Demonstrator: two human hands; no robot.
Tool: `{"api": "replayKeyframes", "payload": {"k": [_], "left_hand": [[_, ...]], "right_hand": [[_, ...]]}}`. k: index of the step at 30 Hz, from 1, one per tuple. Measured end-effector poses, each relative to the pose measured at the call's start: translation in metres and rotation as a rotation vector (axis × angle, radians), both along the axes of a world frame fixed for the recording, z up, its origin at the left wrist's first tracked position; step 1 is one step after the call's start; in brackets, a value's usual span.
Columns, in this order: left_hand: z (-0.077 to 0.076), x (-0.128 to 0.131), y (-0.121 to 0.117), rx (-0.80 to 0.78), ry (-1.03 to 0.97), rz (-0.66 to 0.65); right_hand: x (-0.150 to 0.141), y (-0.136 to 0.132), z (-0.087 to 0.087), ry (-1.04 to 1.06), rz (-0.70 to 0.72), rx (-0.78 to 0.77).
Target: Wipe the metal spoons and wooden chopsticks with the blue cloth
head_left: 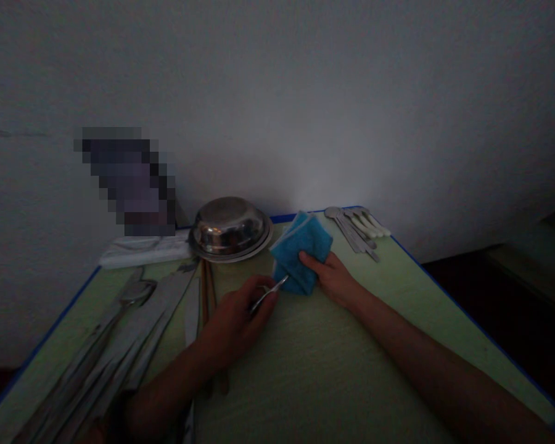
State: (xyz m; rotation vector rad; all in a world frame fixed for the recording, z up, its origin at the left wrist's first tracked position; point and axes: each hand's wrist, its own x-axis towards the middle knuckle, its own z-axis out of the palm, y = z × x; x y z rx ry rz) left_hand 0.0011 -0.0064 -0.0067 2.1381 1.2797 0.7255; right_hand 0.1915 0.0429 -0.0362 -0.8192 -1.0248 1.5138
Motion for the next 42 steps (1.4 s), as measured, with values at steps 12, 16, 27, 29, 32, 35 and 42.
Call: {"api": "replayKeyframes", "payload": {"k": [12, 16, 27, 29, 32, 35, 42], "left_hand": [[0.008, -0.008, -0.01, 0.16, 0.048, -0.278], [0.012, -0.005, -0.01, 0.116, 0.125, -0.401], [0.044, -0.007, -0.015, 0.075, -0.076, -0.203], [0.065, -0.01, -0.013, 0.032, -0.116, -0.178], [0.101, -0.013, -0.002, -0.128, -0.164, -0.156], [0.133, -0.014, 0.013, -0.296, -0.282, -0.13], [0.152, -0.011, 0.037, -0.233, -0.221, -0.068]], "right_hand": [[-0.001, 0.002, 0.01, 0.153, -0.117, -0.185], [0.002, -0.002, 0.008, -0.064, -0.013, -0.015], [-0.003, -0.014, 0.048, -0.412, -0.131, 0.168], [-0.002, -0.011, 0.069, -0.471, -0.136, 0.205], [0.0, -0.002, 0.108, -0.556, -0.01, 0.275], [-0.001, 0.01, 0.143, -0.579, -0.012, 0.286], [-0.012, 0.032, 0.157, -0.479, -0.167, 0.297]]}}
